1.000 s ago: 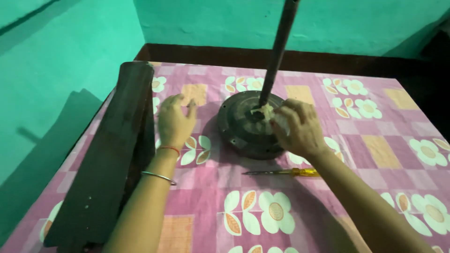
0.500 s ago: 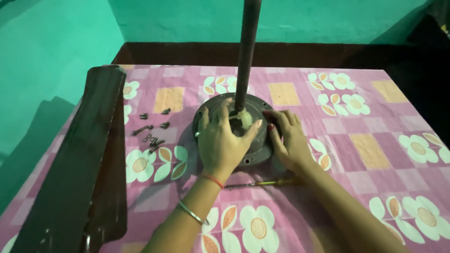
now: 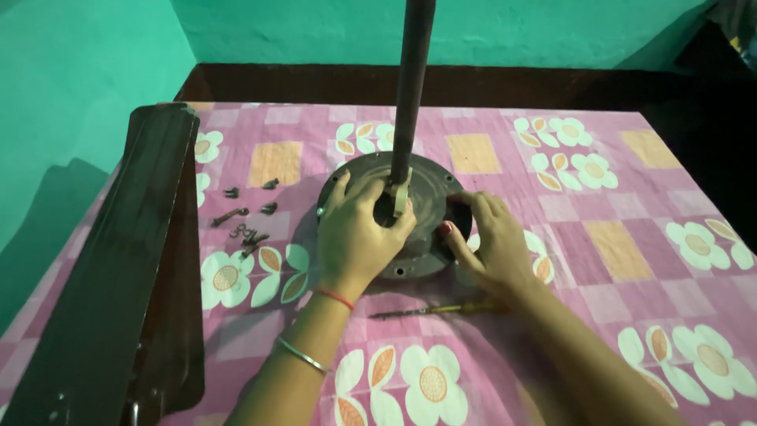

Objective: The person assembles a ceiling fan on a table. They use a screwdriver to attach a fan blade to the motor housing, then remove it and reattach it. They also insert a small white plastic piece into the central hub and tighten a screw.

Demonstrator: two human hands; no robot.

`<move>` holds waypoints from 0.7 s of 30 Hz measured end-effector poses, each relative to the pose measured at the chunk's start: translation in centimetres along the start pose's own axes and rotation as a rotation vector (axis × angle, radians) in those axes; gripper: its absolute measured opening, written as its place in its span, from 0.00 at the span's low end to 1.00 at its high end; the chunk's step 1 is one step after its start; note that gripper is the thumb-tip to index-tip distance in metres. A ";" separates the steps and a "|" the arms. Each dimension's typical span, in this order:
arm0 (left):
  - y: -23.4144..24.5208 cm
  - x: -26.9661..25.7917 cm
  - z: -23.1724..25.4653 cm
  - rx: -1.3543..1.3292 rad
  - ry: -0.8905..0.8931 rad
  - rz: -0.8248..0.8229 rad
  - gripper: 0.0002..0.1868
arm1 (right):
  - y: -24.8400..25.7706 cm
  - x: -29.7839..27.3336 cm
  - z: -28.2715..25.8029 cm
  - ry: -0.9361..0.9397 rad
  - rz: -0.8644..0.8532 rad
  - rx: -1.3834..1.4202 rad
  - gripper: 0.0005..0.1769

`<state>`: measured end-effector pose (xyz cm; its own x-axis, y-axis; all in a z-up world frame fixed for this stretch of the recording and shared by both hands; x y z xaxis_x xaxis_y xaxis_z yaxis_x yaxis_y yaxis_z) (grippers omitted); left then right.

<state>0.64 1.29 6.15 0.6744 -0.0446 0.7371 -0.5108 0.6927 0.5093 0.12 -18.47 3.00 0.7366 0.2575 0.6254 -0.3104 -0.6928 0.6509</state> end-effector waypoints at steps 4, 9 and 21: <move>-0.1 -0.3 0.0 -0.004 0.008 -0.003 0.17 | 0.7 -0.5 -0.3 0.080 -0.047 0.143 0.30; -0.6 -0.4 -0.4 0.043 0.011 -0.004 0.15 | 2.3 -3.3 -2.5 0.290 -0.077 0.145 0.34; -0.9 -0.8 -0.9 0.024 0.030 -0.014 0.17 | 5.3 -9.7 2.3 0.394 -0.398 -0.488 0.10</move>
<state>1.07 1.33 4.72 0.6967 -0.0322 0.7166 -0.5136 0.6749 0.5298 -7.30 -26.21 -0.56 0.6074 0.7129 0.3505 -0.3643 -0.1422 0.9204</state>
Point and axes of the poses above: each hand's wrist, its own x-axis towards the middle knuckle, its own y-axis out of the back of the hand, z = x × y, the point moved 6 cm from there along x, towards the middle knuckle, and after that the axes turned 7 degrees about x, right-handed, at the moved point
